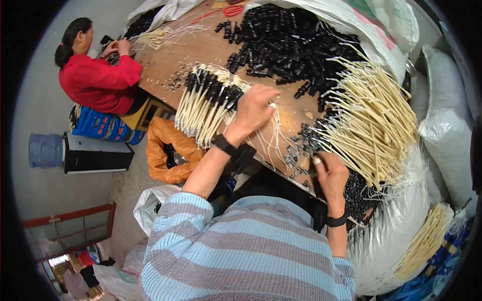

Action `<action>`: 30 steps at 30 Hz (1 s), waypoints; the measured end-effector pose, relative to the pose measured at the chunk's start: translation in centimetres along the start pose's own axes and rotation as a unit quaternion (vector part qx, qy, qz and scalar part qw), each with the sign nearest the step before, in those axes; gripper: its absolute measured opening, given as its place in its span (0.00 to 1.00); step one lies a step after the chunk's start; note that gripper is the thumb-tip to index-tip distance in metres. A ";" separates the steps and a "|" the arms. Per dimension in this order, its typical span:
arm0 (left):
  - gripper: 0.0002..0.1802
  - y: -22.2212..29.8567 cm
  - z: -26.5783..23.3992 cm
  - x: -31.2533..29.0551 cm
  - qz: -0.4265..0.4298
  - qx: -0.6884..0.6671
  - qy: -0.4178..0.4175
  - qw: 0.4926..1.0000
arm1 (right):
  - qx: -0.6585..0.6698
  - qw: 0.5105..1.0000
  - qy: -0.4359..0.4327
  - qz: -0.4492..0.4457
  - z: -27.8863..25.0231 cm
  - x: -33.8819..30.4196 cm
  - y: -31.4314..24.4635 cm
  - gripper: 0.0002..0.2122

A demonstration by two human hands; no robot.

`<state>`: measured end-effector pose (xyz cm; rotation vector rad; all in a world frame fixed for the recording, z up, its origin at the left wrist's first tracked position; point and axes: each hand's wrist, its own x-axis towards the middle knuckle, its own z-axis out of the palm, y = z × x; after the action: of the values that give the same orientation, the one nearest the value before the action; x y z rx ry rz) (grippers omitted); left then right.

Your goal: The person assembles components by hand, fitting a white tube into a black plastic piece and threading a white cord through the assembly. They then place the completed unit onto a pile on the table and repeat the process.

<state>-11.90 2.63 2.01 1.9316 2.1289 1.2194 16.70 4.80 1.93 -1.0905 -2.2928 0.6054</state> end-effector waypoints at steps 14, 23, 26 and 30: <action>0.13 0.7 7.6 1.7 -0.076 0.062 -0.120 0.988 | -0.222 0.973 0.035 0.047 -4.9 -1.0 5.3 0.06; 0.24 0.6 5.5 -1.6 -0.066 -0.072 -0.154 0.983 | -0.042 0.999 0.012 0.002 -3.1 -0.3 2.0 0.12; 0.24 2.6 5.1 -1.7 -0.113 -0.212 -0.169 0.956 | -0.022 1.000 0.001 0.012 -2.9 -0.7 1.8 0.11; 0.19 3.8 4.7 -1.7 0.006 -0.128 -0.231 0.964 | -0.043 0.998 -0.033 -0.022 -2.7 -1.1 1.5 0.12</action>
<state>-6.00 3.42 -0.01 1.8839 1.6434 0.8760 19.81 5.26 2.76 -1.0714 -2.4120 0.5381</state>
